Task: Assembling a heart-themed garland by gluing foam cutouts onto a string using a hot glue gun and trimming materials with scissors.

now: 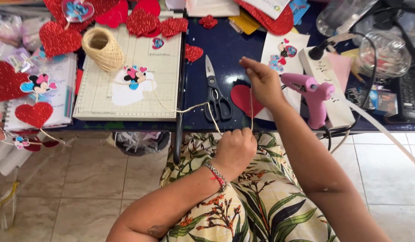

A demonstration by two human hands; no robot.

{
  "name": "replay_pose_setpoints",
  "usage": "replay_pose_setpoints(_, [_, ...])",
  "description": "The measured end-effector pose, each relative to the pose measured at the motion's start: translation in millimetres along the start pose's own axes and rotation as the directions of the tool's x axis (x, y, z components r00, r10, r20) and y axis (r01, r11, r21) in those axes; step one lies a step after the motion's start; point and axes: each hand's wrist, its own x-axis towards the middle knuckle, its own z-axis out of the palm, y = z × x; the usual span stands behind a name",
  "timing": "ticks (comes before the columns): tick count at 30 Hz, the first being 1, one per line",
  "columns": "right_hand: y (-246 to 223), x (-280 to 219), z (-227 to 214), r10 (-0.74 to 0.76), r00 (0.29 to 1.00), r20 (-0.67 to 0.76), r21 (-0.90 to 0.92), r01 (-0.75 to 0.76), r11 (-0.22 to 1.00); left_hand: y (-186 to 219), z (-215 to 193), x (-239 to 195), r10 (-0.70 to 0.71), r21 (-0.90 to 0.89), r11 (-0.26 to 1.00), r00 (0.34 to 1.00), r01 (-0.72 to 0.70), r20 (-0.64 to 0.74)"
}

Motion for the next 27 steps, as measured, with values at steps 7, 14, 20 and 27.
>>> replay_pose_setpoints(7, [7.2,8.4,-2.6,0.075,0.996,0.037,-0.020,-0.074,0.997,-3.1,12.5,-3.2,-0.018,0.030,0.999,1.000,0.018,-0.006])
replay_pose_setpoints(14, [22.8,12.4,-2.6,0.115,0.992,0.051,0.039,-0.117,0.992,0.4,20.4,-7.2,-0.029,0.019,0.999,0.998,0.030,-0.049])
replay_pose_setpoints(20, [21.2,12.3,1.4,0.133,0.989,0.061,0.038,-0.135,0.990,3.1,8.3,3.1,-0.036,0.015,0.999,0.997,0.037,-0.061])
replay_pose_setpoints(27, [22.6,14.8,1.8,0.175,0.981,0.081,0.051,-0.179,0.982,7.1,23.8,-2.9,-0.042,0.004,0.999,0.999,0.042,-0.026])
